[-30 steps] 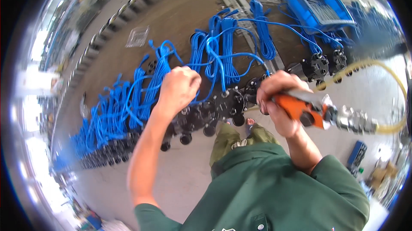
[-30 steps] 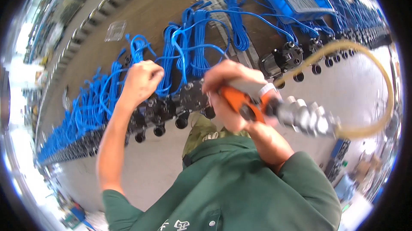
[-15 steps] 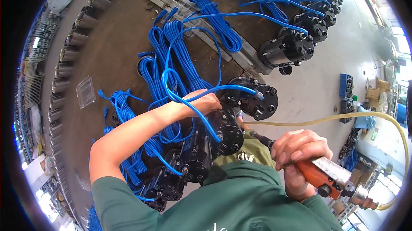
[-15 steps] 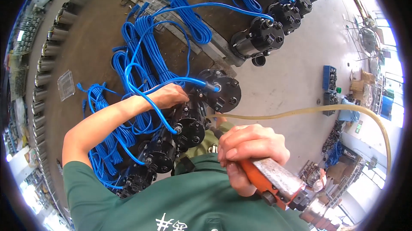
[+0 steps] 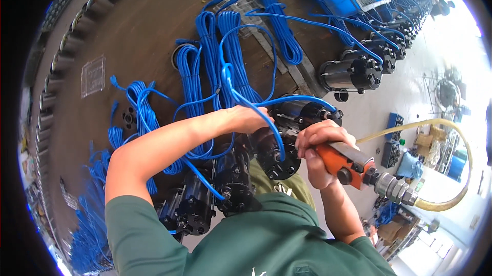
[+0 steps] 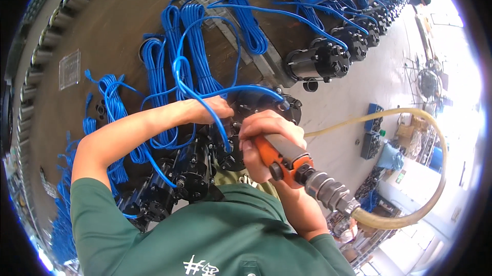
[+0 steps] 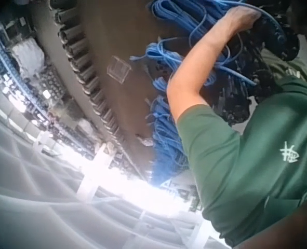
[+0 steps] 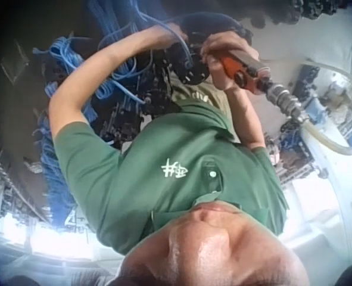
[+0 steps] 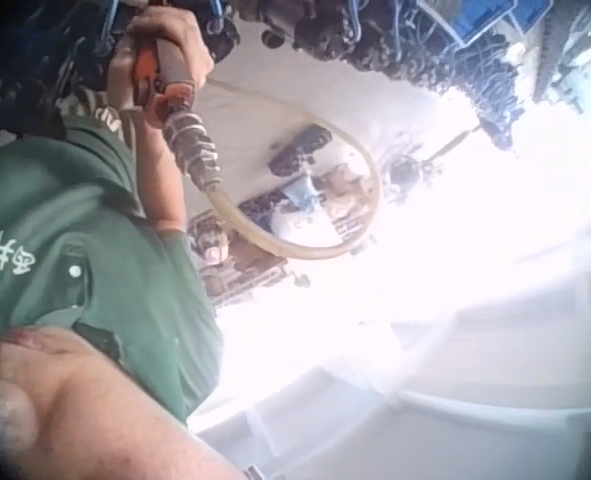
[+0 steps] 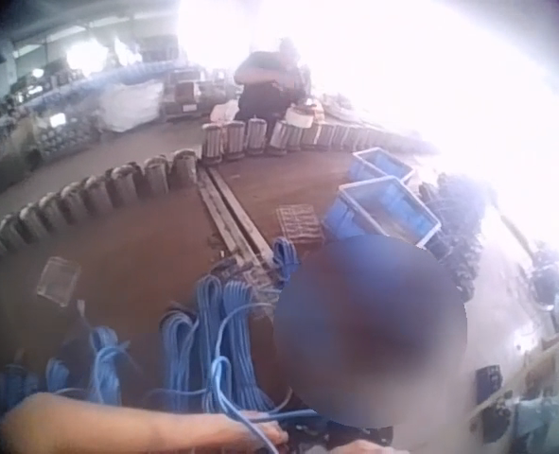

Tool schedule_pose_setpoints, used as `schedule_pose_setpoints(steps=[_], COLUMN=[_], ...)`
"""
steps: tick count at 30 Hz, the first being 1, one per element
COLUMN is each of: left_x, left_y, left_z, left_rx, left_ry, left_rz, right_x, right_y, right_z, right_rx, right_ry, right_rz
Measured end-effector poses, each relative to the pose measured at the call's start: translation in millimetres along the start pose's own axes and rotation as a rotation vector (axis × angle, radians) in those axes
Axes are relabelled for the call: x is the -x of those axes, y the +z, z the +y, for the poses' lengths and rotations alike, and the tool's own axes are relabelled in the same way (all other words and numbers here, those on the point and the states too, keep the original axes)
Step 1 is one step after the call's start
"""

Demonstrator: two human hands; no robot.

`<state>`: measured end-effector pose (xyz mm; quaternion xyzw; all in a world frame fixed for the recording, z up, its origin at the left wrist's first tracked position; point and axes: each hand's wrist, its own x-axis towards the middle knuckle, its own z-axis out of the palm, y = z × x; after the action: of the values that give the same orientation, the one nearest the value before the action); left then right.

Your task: The person assembles water pumps by inserting blue cables into the pump housings and securing them with screws using a pneumatic screwdriver.

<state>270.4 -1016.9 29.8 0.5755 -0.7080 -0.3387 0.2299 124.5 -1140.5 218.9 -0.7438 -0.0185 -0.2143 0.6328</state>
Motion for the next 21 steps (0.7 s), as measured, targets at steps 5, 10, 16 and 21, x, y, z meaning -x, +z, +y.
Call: schedule_pose_setpoints(steps=[5, 10, 16, 21], left_x=[-0.3, 24.9, 76.4, 76.2], left_y=[-8.0, 0.1, 17.3, 40.8], left_z=[8.7, 13.0, 31.7, 29.7], left_rx=[-0.04, -0.057, -0.047, -0.078], left_ry=[-0.054, -0.095, -0.125, -0.087], left_rz=[-0.012, 0.192, 0.333, 0.468], right_x=[-3.2, 0.4, 2.2, -0.2], right_y=[-3.9, 9.9, 12.3, 8.7], right_z=[15.6, 9.0, 9.1, -43.9], right_rx=[0.043, -0.01, 0.005, -0.046], right_ry=[-0.031, 0.013, 0.022, -0.023], right_rz=[-0.123, -0.029, 0.007, -0.021])
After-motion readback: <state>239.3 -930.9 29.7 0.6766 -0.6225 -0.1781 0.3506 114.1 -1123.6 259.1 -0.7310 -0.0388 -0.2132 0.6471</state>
